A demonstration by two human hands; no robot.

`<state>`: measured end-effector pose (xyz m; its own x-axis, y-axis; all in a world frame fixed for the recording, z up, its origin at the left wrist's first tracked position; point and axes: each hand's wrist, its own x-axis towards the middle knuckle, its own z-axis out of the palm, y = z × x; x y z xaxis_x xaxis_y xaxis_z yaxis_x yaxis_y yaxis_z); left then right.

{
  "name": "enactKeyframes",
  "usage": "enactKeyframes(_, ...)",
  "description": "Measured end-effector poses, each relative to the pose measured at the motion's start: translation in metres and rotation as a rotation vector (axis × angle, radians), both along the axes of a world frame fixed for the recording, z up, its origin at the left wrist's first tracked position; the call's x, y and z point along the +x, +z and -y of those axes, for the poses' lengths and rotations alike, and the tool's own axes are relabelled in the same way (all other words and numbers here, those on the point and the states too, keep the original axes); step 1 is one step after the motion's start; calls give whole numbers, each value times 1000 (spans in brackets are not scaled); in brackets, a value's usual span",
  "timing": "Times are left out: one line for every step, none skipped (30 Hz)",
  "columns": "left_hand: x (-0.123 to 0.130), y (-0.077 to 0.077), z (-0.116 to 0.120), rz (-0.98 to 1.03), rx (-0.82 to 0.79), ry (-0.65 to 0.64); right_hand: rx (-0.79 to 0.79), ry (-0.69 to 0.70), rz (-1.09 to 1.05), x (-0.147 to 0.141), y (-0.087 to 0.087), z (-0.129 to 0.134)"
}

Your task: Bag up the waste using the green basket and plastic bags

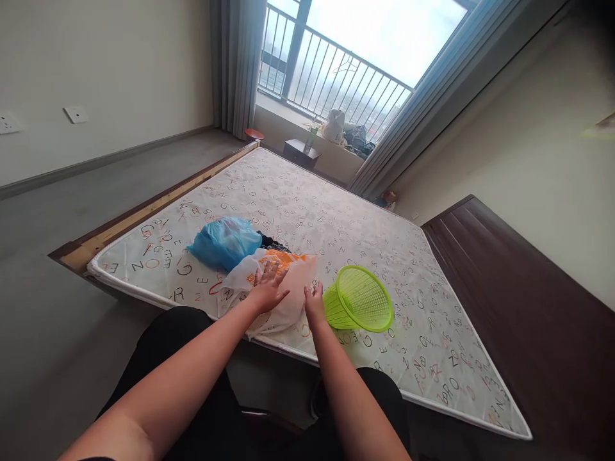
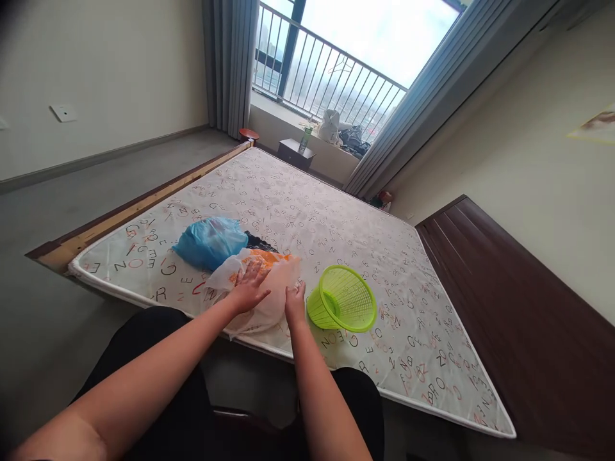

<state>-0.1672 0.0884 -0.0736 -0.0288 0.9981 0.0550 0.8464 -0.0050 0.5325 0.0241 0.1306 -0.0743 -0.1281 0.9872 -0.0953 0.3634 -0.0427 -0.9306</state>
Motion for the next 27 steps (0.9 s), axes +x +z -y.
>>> enactKeyframes(0, -6, 1, -37, -57, -18, -12, -16, -6, 6, -1, 12)
enactKeyframes(0, -13, 0, -63, -111, -32, -31, -23, -23, 13, -4, 28)
enactKeyframes(-1, -18, -1, -80, -162, -38, -50, -18, -44, 21, -9, 46)
enactKeyframes(-1, -24, -4, -90, -209, -39, -81, -7, -89, 29, -15, 67)
enactKeyframes(-2, -29, -7, -95, -248, -33, -126, -10, -126, 37, -23, 88)
enactKeyframes(-2, -34, -11, -96, -282, -25, -177, -30, -145, 44, -31, 108)
enactKeyframes(-2, -40, -15, -94, -315, -19, -244, -48, -143, 50, -37, 125)
enactKeyframes(-1, -45, -19, -87, -350, -17, -322, -53, -123, 53, -42, 138)
enactKeyframes(1, -51, -23, -72, -390, -19, -392, -44, -101, 55, -44, 146)
enactKeyframes(4, -57, -26, -50, -431, -27, -444, -18, -82, 55, -44, 149)
enactKeyframes(8, -62, -29, -25, -470, -38, -466, 21, -68, 53, -42, 148)
enactKeyframes(12, -67, -31, -5, -499, -52, -456, 65, -58, 51, -37, 144)
enactKeyframes(16, -71, -33, 6, -520, -66, -425, 108, -44, 48, -32, 137)
enactKeyframes(21, -73, -35, 6, -529, -79, -388, 145, -19, 45, -27, 129)
enactKeyframes(25, -73, -38, -2, -516, -94, -358, 168, 18, 43, -21, 121)
enactKeyframes(28, -71, -40, -10, -486, -107, -344, 184, 58, 41, -17, 114)
enactKeyframes(30, -67, -44, -16, -450, -115, -346, 200, 89, 39, -13, 109)
enactKeyframes(29, -60, -48, -20, -415, -114, -357, 218, 103, 37, -10, 107)
enactKeyframes(26, -52, -53, -28, -385, -98, -368, 242, 93, 35, -7, 106)
enactKeyframes(20, -42, -57, -44, -365, -63, -375, 275, 66, 34, -4, 106)
enactKeyframes(10, -31, -62, -72, -359, -10, -377, 317, 29, 32, -2, 108)
enactKeyframes(-2, -19, -65, -107, -354, 62, -374, 359, -6, 31, 0, 109)
enactKeyframes(-17, -8, -68, -145, -346, 140, -367, 396, -29, 30, 3, 111)
enactKeyframes(-33, 3, -70, -181, -332, 218, -358, 429, -36, 29, 6, 113)
enactKeyframes(-50, 12, -71, -213, -322, 320, -347, 454, -29, 29, 8, 114)
enactKeyframes(-67, 20, -70, -239, -321, 410, -336, 472, -12, 29, 11, 115)
enactKeyframes(-83, 26, -68, -260, -317, 465, -327, 484, 9, 29, 12, 115)
